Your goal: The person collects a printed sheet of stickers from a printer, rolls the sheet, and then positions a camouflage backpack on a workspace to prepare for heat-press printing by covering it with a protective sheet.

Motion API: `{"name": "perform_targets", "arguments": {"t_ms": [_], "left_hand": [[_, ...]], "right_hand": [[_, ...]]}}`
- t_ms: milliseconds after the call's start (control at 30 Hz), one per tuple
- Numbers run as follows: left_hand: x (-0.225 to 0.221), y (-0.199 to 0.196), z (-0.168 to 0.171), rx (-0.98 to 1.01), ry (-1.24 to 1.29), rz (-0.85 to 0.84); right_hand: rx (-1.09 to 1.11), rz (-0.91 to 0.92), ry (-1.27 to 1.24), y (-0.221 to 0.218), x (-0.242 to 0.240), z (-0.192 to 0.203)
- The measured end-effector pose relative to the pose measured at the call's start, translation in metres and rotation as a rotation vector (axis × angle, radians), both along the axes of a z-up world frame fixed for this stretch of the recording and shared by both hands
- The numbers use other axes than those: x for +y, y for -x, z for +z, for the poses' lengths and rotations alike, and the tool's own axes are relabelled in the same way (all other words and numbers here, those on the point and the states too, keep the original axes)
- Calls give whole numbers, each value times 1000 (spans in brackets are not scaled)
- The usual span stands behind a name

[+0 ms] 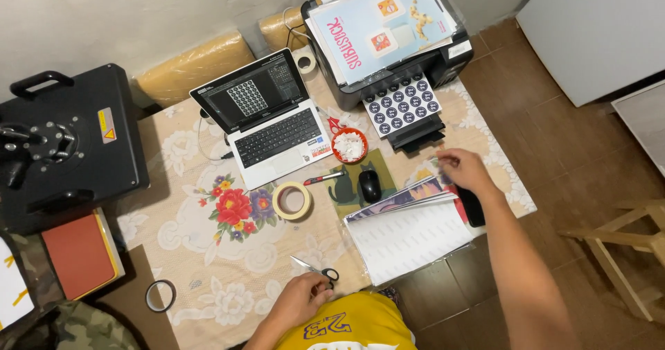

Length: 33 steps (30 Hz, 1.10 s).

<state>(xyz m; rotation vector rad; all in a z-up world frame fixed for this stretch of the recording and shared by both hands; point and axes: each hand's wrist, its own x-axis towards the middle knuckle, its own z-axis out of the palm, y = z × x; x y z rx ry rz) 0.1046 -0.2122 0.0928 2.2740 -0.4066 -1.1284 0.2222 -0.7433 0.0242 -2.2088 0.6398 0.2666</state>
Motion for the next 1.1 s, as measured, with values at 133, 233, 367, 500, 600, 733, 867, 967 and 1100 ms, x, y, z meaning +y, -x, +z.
{"name": "perform_targets", "arguments": {"t_ms": [133,233,367,500,600,733,867,967,1100], "left_hand": [[-3,-4,-15,35,-46,-5],[-12,-6,-15,70,-55,5],[-21,-6,-23,51,-36,-46],[-28,-7,-29,54,-2,-83],[-29,-3,-43,71,1,-66],[-30,-2,-39,131,-39,-58],[-24,3,-51,136,-18,-51],[-19,6,-58,139,-33,-65],[-16,12,-66,177,-68,-82]], "right_hand": [[284,739,116,25,48,28],[292,900,342,42,70,-18],[-139,918,472,56,55,-119],[-303,830,482,56,54,-120],[-231,853,498,56,51,-108],[-91,898,530,56,57,-75],[-228,913,503,65,62,-62],[-429,890,527,73,61,-65],[-426,916,562,71,70,-57]]}}
